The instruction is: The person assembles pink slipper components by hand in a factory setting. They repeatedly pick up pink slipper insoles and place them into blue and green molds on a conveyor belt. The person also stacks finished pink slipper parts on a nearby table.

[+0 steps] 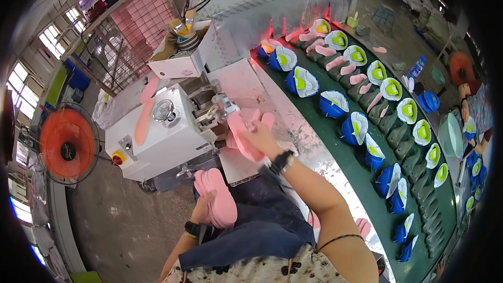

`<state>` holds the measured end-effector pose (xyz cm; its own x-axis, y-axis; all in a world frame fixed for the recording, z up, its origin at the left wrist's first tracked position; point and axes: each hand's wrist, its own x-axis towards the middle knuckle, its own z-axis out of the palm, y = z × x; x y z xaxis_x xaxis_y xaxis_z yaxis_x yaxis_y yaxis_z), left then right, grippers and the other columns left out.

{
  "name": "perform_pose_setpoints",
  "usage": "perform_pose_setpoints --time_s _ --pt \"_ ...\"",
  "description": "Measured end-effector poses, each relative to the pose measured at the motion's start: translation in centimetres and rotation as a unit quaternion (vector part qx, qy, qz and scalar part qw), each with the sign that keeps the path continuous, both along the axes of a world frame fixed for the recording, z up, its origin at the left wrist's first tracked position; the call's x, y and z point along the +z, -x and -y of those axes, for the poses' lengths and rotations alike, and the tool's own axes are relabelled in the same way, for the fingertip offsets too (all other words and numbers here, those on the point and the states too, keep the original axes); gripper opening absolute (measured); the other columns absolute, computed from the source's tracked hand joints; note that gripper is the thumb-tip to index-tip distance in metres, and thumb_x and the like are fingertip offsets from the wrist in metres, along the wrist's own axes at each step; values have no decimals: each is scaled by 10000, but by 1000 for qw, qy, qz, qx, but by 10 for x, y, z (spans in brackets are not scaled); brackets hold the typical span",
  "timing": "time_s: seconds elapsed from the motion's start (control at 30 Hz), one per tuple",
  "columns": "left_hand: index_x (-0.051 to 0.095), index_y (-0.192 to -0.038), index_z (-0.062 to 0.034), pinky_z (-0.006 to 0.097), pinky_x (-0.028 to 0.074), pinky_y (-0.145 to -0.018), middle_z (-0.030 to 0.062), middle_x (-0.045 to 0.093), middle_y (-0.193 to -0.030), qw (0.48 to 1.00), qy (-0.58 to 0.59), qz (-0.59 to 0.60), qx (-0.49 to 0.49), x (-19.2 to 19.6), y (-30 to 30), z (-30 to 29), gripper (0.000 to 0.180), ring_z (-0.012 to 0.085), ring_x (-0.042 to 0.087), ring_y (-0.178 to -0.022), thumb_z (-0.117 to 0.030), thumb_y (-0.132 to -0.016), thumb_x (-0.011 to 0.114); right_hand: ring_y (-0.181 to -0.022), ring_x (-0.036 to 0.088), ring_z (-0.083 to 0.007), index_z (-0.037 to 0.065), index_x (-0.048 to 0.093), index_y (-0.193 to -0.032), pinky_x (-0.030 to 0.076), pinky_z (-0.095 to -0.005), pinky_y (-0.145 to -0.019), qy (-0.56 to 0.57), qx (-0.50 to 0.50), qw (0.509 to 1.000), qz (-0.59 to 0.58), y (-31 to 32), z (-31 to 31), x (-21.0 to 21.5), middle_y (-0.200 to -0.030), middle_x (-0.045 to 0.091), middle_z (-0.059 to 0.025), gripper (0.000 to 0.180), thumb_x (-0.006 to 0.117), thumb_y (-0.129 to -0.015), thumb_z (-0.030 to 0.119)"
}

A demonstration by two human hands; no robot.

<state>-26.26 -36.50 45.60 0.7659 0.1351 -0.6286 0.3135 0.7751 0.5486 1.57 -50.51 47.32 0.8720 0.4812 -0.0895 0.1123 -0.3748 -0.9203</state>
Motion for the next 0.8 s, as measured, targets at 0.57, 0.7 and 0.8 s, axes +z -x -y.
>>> perform_pose_setpoints --time_s 0.57,0.7,0.8 --pt "437 -1289 -19 421 419 -964 141 542 -1219 989 -117 10 -86 -54 62 -32 757 291 526 -1130 -390 -706 745 -858 614 -379 17 658 -891 487 -452 -774 123 -100 968 193 -61 -39 -8 -885 649 -195 372 629 -787 373" --pt "528 -1209 -44 407 488 -861 92 622 -1092 991 -126 40 -20 -16 65 -19 525 251 609 -990 -457 -886 516 -942 643 -365 19 667 -1001 499 -426 -829 22 -60 998 -14 -51 -80 23 -999 658 -247 332 543 -847 285" --pt "528 -1203 -45 401 491 -856 89 622 -1082 995 -84 28 -55 5 29 -6 516 251 609 -984 -453 -888 513 -624 653 -251 47 674 -864 511 -377 -601 -119 -251 960 -38 -97 -72 -36 -689 652 -159 219 581 -829 242"
